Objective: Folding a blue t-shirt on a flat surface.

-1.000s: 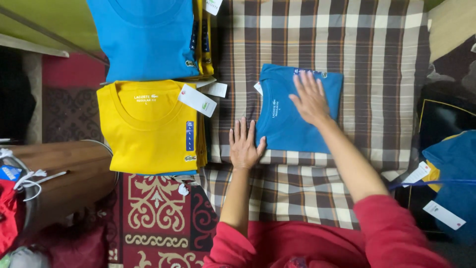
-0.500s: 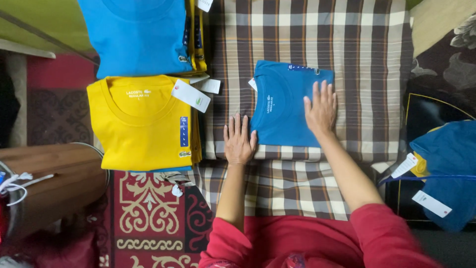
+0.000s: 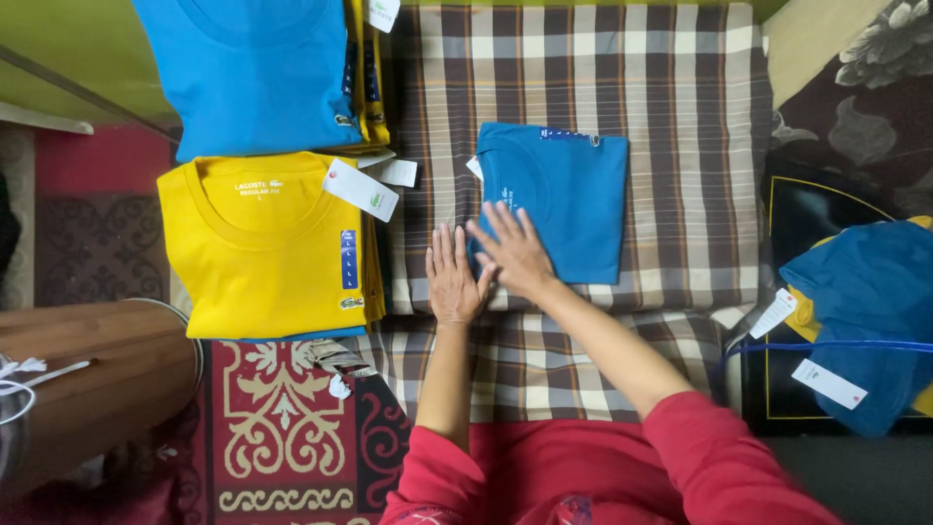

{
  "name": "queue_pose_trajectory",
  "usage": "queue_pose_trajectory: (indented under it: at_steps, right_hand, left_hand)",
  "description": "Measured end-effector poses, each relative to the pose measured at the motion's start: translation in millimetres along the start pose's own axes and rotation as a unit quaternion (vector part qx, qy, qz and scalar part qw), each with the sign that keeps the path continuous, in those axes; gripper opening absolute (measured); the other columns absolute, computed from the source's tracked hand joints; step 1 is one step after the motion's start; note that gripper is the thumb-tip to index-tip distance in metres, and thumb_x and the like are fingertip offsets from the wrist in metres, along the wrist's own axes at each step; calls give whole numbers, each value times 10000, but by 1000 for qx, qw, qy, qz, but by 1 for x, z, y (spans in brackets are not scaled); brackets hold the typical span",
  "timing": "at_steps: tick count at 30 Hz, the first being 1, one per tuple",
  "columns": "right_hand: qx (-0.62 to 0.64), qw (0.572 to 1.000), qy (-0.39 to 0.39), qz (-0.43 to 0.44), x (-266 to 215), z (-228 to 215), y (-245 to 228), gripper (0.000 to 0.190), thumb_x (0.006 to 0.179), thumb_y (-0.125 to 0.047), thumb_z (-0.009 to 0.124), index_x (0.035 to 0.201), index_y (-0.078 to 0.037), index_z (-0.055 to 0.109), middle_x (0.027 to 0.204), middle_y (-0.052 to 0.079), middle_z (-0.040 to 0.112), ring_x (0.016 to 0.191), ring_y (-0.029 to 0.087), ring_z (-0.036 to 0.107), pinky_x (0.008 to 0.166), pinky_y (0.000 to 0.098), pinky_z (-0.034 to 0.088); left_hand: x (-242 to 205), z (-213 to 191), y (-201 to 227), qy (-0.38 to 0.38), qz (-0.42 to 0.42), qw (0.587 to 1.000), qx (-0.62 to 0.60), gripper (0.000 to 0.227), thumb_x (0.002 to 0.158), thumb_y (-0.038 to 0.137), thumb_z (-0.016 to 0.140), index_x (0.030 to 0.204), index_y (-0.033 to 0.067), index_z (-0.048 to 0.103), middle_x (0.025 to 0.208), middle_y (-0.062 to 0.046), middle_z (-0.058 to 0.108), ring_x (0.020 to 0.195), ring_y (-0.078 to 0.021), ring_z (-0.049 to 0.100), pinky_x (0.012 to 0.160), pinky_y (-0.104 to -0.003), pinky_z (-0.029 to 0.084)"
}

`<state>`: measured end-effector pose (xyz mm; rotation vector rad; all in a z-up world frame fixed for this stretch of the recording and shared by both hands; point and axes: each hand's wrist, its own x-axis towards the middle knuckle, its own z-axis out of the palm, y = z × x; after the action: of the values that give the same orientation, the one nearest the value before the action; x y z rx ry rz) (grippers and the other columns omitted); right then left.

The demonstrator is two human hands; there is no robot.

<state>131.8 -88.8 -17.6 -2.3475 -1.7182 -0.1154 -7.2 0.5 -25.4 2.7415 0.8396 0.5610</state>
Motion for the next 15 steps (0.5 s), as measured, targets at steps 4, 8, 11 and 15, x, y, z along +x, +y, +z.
queue_pose_trajectory:
  at_steps: [4,8,11,15]
  right_hand:
    - [31,999,-10,-10,10,-20,-23,493,994,-370,562,1449,-180,576,1692,108,309,1564,309,266,1226,606,218]
    - [67,996,48,14,6,-13,-26,495,1014,-301,537,1498,-198,526,1676,102,337,1523,290,347,1236,536,239]
    - [65,988,125,66,-6,3,-14,563,1030,-235,565,1580,-183,454,1654,152,361,1496,339,379,1216,538,258]
    - [-6,974,103,202,-22,-6,32,618,1084,-383,495,1617,-92,379,1676,234,280,1541,407,250,1214,608,115]
  left_hand:
    - [3,-7,4,18,6,1000,5,875,980,715,323,1602,99,306,1630,-216,339,1526,-360,316,1231,-492,254]
    - [0,1,1,39,9,999,14,825,996,687,306,1597,122,335,1622,-197,364,1510,-348,353,1214,-481,289]
    - [1,-1,2,44,6,999,6,816,974,679,377,1588,141,367,1616,-187,381,1500,-346,371,1205,-487,303]
    - [4,-6,9,49,-9,998,25,719,964,610,485,1543,186,455,1602,-151,422,1480,-315,411,1190,-468,333]
